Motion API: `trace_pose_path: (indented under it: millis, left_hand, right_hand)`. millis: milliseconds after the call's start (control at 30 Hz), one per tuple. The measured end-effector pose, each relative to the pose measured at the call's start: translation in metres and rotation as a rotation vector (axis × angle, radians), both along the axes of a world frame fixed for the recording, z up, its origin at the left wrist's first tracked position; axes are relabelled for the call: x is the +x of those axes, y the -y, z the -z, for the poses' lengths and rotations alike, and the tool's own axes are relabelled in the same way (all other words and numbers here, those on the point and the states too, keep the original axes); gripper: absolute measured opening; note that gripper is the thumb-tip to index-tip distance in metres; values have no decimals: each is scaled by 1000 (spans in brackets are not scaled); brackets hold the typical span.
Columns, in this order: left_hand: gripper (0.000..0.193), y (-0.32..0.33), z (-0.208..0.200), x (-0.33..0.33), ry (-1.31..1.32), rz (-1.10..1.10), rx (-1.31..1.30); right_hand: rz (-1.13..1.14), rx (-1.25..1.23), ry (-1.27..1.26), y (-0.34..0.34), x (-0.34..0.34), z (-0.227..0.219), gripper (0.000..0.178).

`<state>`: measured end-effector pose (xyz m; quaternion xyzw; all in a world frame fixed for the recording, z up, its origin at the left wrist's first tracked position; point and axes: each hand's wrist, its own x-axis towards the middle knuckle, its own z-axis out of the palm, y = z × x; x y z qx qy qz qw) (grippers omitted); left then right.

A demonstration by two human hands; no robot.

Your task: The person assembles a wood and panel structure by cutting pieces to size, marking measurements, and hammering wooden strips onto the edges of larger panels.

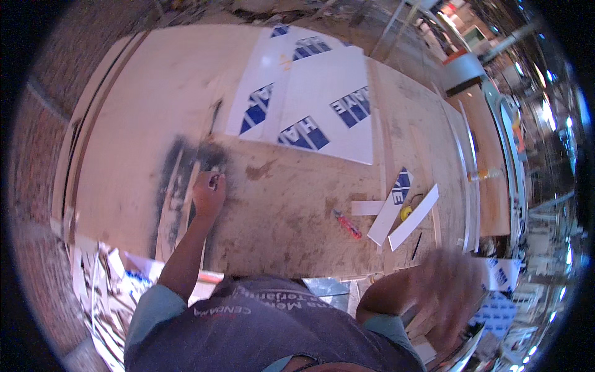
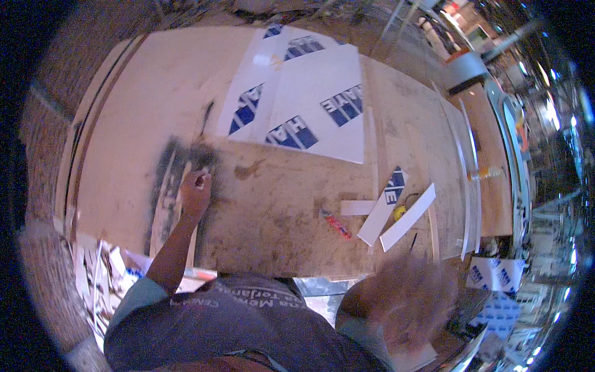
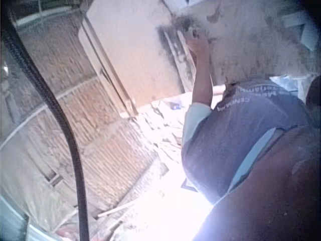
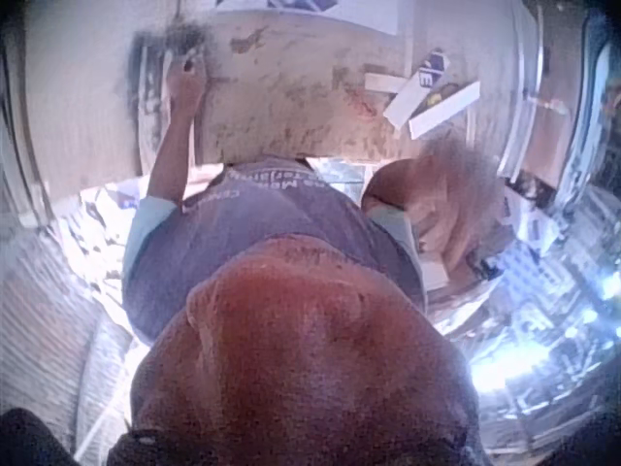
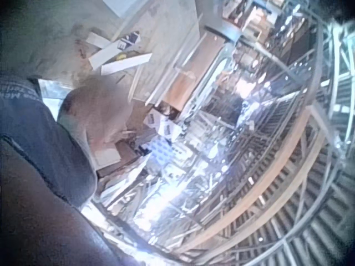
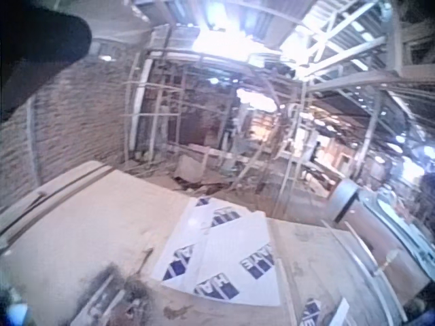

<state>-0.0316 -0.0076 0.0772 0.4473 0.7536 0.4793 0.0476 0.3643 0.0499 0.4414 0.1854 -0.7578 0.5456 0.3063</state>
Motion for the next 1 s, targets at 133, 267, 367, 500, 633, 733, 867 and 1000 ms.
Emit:
trace_pose_path:
  millis: [133,267,367,500,633,733,867,1000]
  left_hand:
    - [28,-95,12,-8,-100,32,-40]
    - [44,-161,43,-39,-299,12,-117]
    - [60,-207,73,-42,-350,-54,-323]
    - [71,-229,104,-89,-338,-105,-448]
    - [76,-269,97,-59,-166,-95,-666]
    - [74,-272,104,-68,-276,-144,-603]
    - [73,-283,105,-59,-332,-264,-513]
    - [79,-289,101,-44,-197,-287,-511]
  right_hand:
    - [1356,-622,284,-116,55,158,37]
    - [1674,-405,817,-211,87,337,42]
    - [1803,-131,829,-259,90,404,59]
    - [1859,-42,1006,-307,56,419,67]
    - [1822,-104,1105,-335,78,440,78]
    - [1834,-176,1122,-341,64,434,74]
    - [1811,-290,1116,-351,65,427,73]
    - [1801,-210,1225,-360,73,428,74]
